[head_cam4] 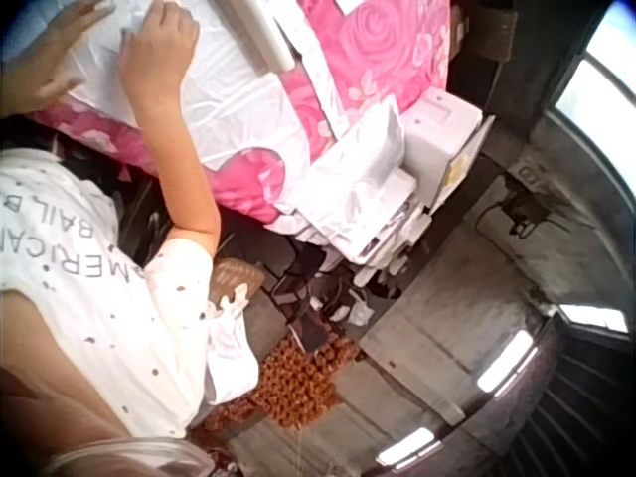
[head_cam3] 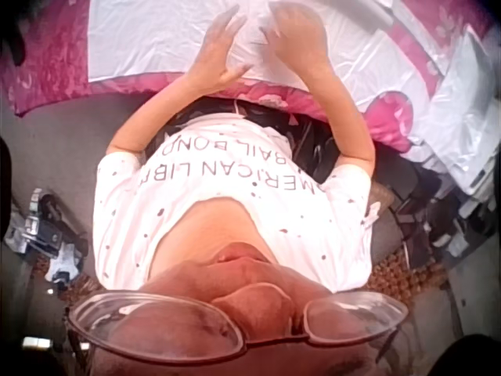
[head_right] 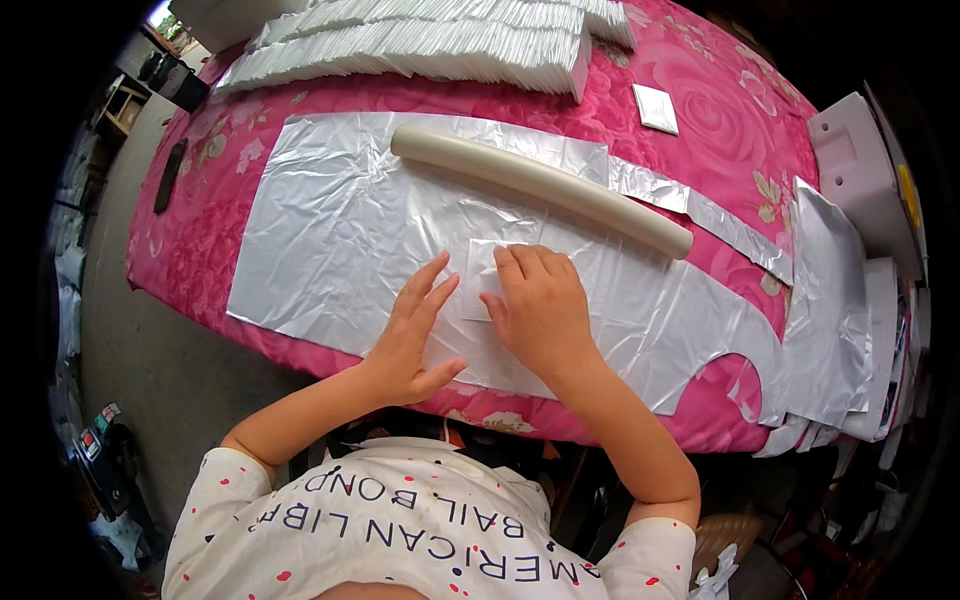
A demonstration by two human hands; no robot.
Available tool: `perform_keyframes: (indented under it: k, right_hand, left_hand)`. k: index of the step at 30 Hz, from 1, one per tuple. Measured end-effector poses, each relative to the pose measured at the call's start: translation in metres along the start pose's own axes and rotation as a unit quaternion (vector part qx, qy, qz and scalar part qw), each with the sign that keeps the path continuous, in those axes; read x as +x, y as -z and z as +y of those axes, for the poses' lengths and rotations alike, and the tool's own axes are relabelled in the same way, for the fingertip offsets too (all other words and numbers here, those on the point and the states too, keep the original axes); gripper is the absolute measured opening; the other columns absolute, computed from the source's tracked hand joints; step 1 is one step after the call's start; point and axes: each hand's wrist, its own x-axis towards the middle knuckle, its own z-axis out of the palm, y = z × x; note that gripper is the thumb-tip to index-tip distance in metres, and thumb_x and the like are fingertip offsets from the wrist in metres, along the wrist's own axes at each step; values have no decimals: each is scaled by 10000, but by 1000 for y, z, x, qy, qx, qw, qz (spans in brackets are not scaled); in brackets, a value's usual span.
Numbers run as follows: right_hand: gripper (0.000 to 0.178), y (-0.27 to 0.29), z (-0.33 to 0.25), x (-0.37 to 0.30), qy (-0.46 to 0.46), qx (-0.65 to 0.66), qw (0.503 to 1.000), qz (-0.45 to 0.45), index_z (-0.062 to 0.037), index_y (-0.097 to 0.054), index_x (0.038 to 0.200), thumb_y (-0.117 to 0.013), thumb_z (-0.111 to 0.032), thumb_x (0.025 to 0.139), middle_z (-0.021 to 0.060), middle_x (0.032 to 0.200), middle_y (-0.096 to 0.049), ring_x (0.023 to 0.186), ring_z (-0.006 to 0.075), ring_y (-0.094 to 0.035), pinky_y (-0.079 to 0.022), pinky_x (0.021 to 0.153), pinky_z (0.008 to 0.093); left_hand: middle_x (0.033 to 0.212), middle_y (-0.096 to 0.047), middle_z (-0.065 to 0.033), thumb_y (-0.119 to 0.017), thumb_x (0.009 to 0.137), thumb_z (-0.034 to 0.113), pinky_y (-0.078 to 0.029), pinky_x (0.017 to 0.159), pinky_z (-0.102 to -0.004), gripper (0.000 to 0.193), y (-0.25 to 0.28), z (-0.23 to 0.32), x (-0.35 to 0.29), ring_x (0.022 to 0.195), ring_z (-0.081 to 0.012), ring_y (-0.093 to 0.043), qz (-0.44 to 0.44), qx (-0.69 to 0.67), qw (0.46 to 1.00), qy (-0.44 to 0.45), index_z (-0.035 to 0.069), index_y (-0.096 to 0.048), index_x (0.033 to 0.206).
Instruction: The person wraps small white rectangular items in clear plastic film on a pink floral tablecloth. They unroll the film, place an item on it, fold the film around the item, and set the wrapped item aside. The process repeats for multiple items.
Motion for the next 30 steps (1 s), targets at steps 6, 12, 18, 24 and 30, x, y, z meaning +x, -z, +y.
perform_keyframes:
  k: [6,12,18,24,30]
  right_hand:
    - [748,-57,-27,2,12,58,995,-86,10,-274,1389,-533,-442,851,230,1456,-215,1368,361,-163,-136,1103,468]
    - [764,-78,-122,-29,75,258,943,-196,-11,-205,1422,-435,-509,891,230,1483,-127,1389,377,-53,-52,1097,510]
    - [413,-56,-96,-6,190,211,935,-213,-54,-531,1155,-601,-302,832,186,1402,-311,1375,360,-122,-86,1094,531]
    - [110,-19,-16,15,190,317,924,-100,-79,-608,825,-688,-112,756,48,768,-547,821,221,-530,-384,942,413]
    - [166,18,145,72,-210,395,880,161,-7,-639,910,-638,-164,854,28,831,-627,772,86,-550,-448,685,247]
  left_hand:
    - [1199,-569,-156,-491,926,101,-458,913,-310,328,32,-4,-101,1068,-201,-579,-207,-445,781,387,-25,-505,1228]
    - [963,-651,-116,-561,906,174,-521,706,-267,264,20,-8,-145,827,-179,-645,39,-486,664,567,-15,-603,1086]
    - [758,-663,-94,-592,843,109,-496,588,-264,163,59,22,-94,630,-148,-623,-161,-107,882,429,17,-663,958]
    - [782,-673,-104,-669,763,106,-502,587,-260,233,64,37,-51,615,-153,-630,-67,-6,960,270,23,-660,980]
    - [933,-661,-129,-679,755,111,-498,724,-326,326,58,25,-45,825,-255,-641,-80,20,980,181,50,-622,1070]
